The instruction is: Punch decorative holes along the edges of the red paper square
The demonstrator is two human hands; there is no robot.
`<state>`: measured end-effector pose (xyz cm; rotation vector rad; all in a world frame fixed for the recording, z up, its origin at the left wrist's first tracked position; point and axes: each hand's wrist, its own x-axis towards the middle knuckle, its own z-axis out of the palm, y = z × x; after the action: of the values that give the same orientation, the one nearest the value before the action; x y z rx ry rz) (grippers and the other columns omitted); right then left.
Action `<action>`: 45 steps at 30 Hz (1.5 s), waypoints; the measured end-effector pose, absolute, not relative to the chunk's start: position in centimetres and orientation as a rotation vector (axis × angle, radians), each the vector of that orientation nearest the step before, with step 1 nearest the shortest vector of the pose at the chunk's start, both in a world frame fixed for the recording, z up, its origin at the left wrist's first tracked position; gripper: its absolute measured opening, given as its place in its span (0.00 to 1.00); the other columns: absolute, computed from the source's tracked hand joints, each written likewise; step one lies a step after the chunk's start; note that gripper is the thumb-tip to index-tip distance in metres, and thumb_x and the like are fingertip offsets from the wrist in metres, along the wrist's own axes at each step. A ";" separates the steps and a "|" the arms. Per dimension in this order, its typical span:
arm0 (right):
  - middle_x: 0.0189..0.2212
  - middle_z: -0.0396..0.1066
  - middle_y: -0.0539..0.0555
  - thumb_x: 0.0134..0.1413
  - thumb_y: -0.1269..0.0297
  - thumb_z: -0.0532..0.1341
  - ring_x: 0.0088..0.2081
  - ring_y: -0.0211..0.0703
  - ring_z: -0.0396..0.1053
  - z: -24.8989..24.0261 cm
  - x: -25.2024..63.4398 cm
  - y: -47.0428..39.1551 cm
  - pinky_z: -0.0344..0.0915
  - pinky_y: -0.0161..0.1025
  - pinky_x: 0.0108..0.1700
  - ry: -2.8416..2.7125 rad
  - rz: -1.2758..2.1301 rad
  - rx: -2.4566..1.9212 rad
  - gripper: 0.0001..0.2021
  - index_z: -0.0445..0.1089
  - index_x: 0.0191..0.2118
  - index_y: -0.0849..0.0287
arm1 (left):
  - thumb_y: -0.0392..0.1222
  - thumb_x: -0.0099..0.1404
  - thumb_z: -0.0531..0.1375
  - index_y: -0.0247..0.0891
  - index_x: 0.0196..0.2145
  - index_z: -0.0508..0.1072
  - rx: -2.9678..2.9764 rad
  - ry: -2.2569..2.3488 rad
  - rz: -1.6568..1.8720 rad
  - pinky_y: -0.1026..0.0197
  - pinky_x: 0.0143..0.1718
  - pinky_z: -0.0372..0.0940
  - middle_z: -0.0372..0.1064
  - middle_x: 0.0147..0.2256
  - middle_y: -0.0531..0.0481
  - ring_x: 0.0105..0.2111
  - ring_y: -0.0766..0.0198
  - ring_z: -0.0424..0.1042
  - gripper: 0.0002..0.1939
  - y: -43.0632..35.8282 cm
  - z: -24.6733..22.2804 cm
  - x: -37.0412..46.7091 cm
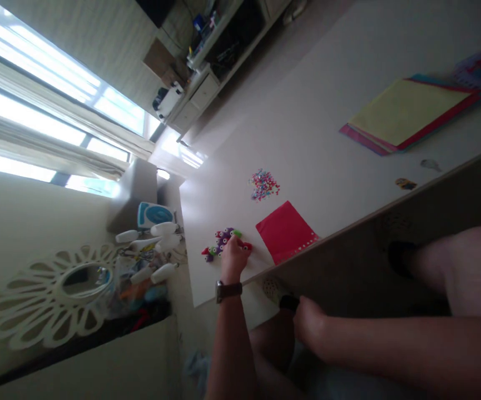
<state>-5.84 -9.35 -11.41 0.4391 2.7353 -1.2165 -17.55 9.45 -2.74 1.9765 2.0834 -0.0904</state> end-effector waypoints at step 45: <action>0.42 0.77 0.57 0.54 0.80 0.60 0.42 0.44 0.74 -1.1 16.7 7.3 0.67 0.38 0.49 2.553 -0.800 1.796 0.15 0.77 0.44 0.59 | 0.34 0.56 0.74 0.41 0.54 0.76 2.228 1.220 0.297 0.33 0.69 0.57 0.72 0.60 0.39 0.67 0.39 0.64 0.28 3.6 -4.7 -5.0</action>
<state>16.68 7.31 -1.10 1.7957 2.5527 -0.8005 -4.99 3.64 -4.68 2.2281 1.2197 0.2969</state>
